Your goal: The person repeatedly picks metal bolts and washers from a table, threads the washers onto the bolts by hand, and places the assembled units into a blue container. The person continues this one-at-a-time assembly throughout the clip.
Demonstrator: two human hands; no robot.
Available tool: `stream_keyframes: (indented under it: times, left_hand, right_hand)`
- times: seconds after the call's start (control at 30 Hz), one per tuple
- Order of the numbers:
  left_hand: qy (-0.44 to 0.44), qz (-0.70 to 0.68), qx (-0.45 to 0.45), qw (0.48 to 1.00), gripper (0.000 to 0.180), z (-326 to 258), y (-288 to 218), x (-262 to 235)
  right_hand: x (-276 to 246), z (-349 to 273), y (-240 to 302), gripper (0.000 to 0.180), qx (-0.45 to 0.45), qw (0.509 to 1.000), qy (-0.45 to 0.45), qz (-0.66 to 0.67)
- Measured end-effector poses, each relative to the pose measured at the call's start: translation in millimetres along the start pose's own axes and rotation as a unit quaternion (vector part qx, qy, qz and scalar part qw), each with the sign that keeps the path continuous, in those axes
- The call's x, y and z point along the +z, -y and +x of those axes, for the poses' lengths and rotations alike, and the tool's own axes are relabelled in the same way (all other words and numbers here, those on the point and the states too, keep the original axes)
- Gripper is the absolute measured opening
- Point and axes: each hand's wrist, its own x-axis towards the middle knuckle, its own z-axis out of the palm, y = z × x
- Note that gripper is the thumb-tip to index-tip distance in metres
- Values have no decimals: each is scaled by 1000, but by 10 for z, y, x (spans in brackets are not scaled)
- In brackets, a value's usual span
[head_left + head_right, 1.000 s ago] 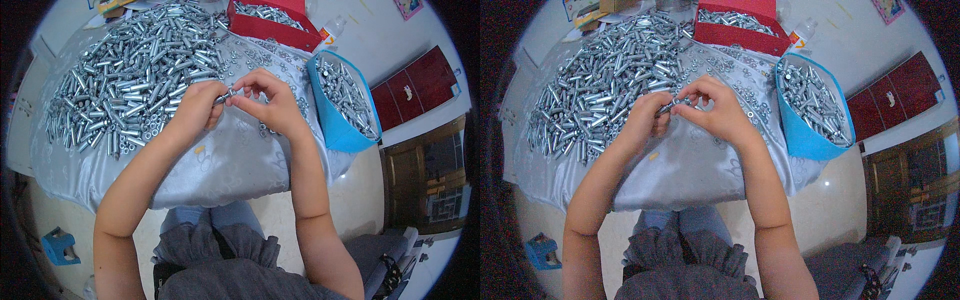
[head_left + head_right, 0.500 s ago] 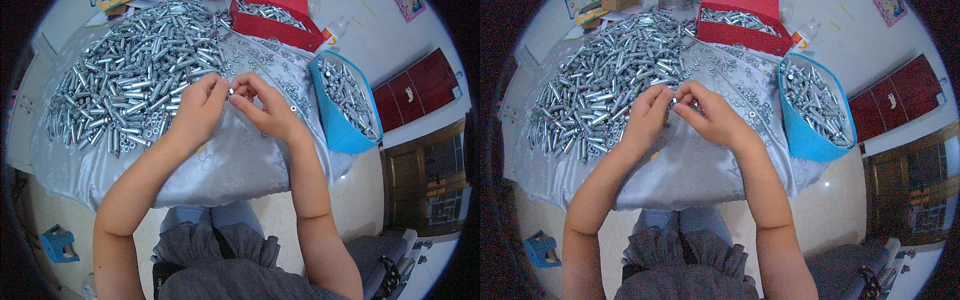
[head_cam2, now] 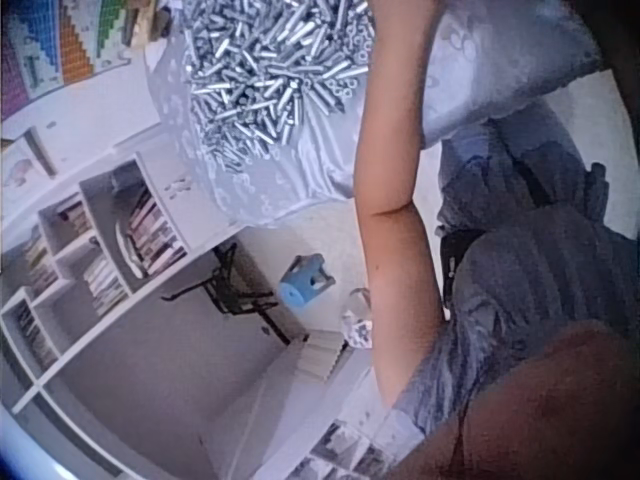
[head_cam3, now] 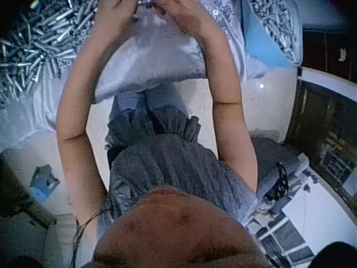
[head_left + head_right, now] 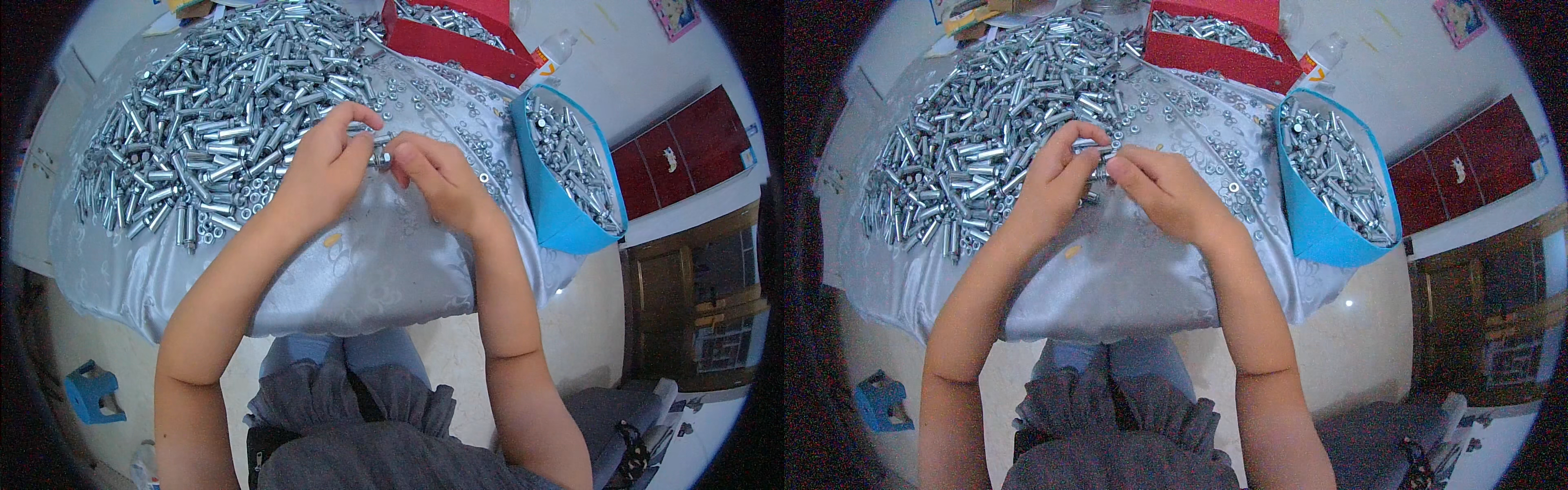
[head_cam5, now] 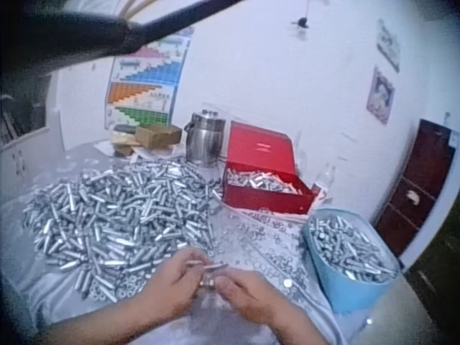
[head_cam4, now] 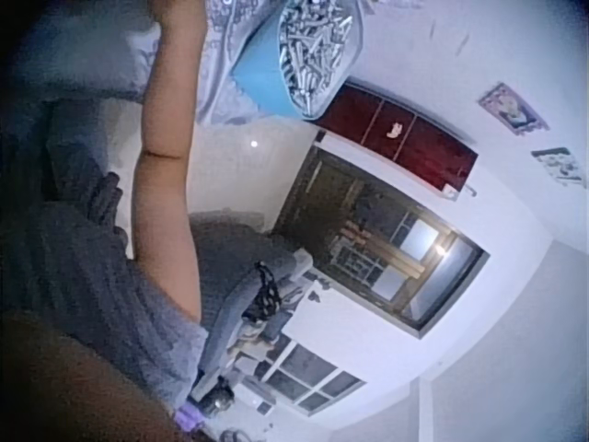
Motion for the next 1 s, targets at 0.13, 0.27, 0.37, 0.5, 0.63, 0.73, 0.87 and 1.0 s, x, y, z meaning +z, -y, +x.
stream_keyframes:
  times: [0.13, 0.27, 0.37, 0.5, 0.63, 0.73, 0.87, 1.0]
  left_hand:
    - [-14, -7, -30, 999, 21, 5, -11, -22]
    - [-6, -29, -16, 999, 20, 10, 68, 8]
    - [5, -32, -21, 999, 19, 9, 78, 3]
    - [6, -11, -27, 1000, 18, 8, 58, -15]
    - [3, -12, -24, 1000, 17, 16, 92, -12]
    - [7, -19, -31, 999, 17, 11, 65, -8]
    - [2, -18, -33, 999, 17, 14, 86, 1]
    - [7, 0, -41, 999, 18, 5, 38, -12]
  right_hand:
    - [4, 2, 57, 19, -45, 994, -83, -47]
    - [14, 17, 36, 20, -96, 989, -88, -76]
    - [-8, 11, 22, 20, -99, 988, -67, -95]
    - [-106, 0, -82, 22, -118, 984, 17, -129]
    - [-27, -22, 49, 22, -48, 994, -74, -68]
    - [13, -5, 68, 22, -71, 990, -106, -66]
    - [-44, -6, -5, 24, -89, 988, -43, -119]
    - [-75, -23, 9, 27, -37, 995, -4, -94]
